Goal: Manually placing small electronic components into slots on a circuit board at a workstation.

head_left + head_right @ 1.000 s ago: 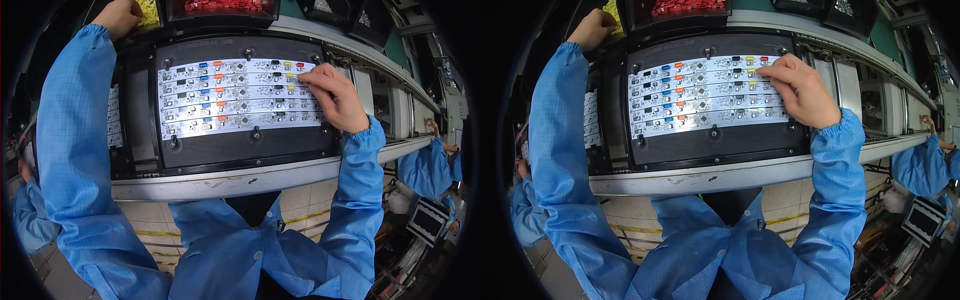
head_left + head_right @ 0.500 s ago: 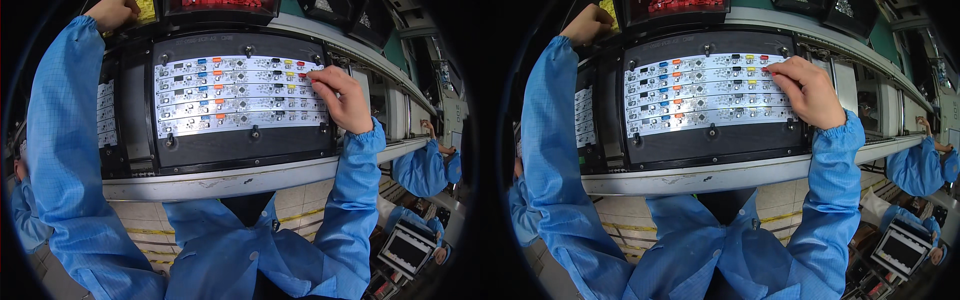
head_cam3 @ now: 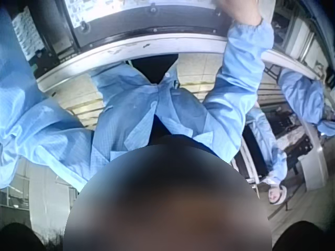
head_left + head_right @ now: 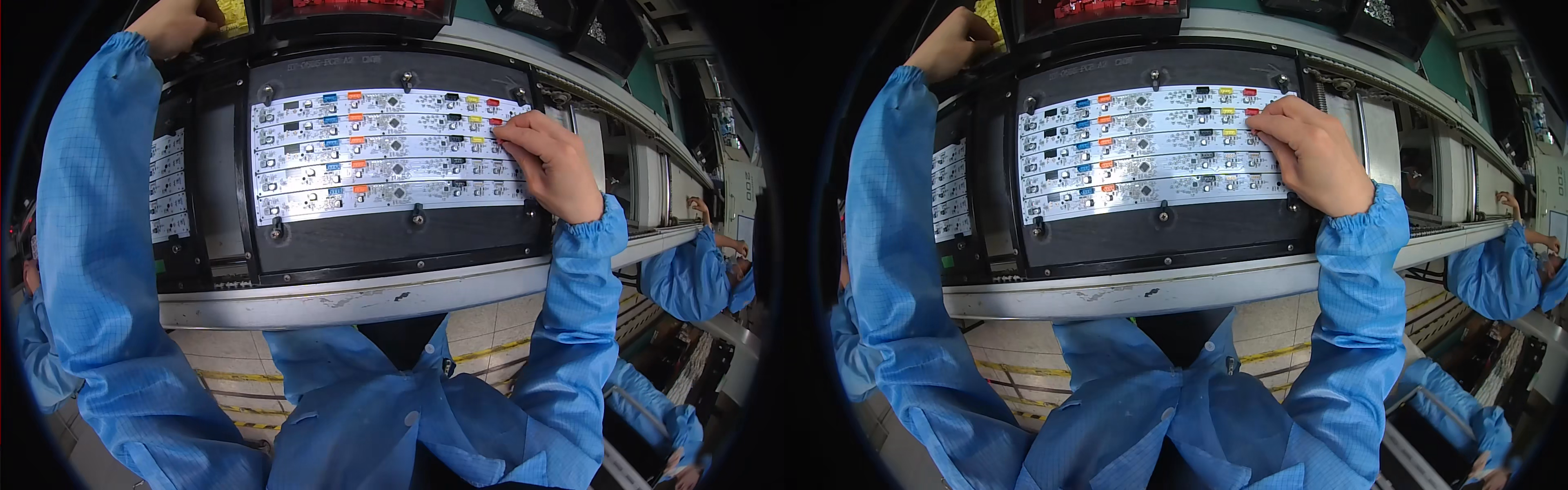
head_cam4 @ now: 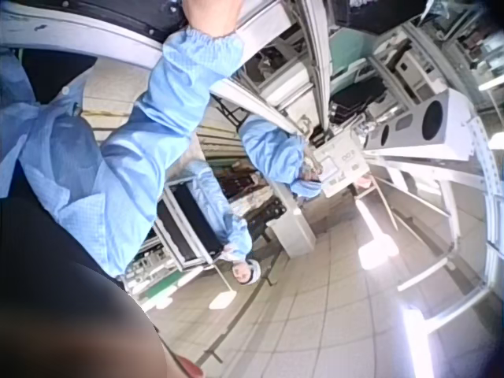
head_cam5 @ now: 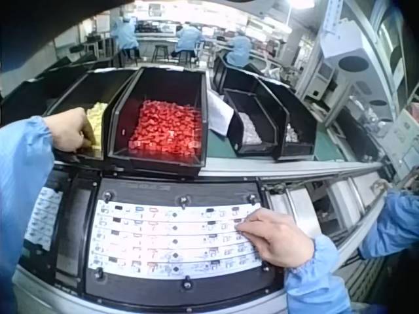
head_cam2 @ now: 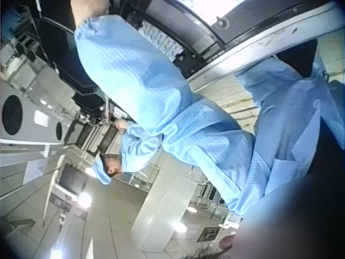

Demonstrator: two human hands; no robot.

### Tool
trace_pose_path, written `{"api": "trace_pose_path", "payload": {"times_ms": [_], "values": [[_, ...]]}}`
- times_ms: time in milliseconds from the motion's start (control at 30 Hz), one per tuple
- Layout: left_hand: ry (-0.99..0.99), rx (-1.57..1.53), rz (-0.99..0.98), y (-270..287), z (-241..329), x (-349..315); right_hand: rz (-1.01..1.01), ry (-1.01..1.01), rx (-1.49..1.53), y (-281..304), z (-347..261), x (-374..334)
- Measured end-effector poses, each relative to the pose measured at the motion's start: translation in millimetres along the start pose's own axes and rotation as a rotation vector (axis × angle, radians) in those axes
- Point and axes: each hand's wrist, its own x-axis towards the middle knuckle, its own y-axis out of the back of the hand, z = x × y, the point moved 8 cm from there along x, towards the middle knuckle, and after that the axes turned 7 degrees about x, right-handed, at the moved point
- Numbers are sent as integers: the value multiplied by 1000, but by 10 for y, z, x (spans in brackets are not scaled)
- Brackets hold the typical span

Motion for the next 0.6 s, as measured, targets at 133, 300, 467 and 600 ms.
{"api": "trace_pose_path", "payload": {"times_ms": [133,300,467,600], "values": [[-59,59,62,4,62,25,-13,-17,27,-12,18,23],[-49,106,126,21,144,-13,-9,-62,67,10,54,33],[-22,118,155,-69,-33,108,0,-40,80,34,79,17],[-110,106,138,-258,-369,449,-11,-51,79,36,82,17]]}}
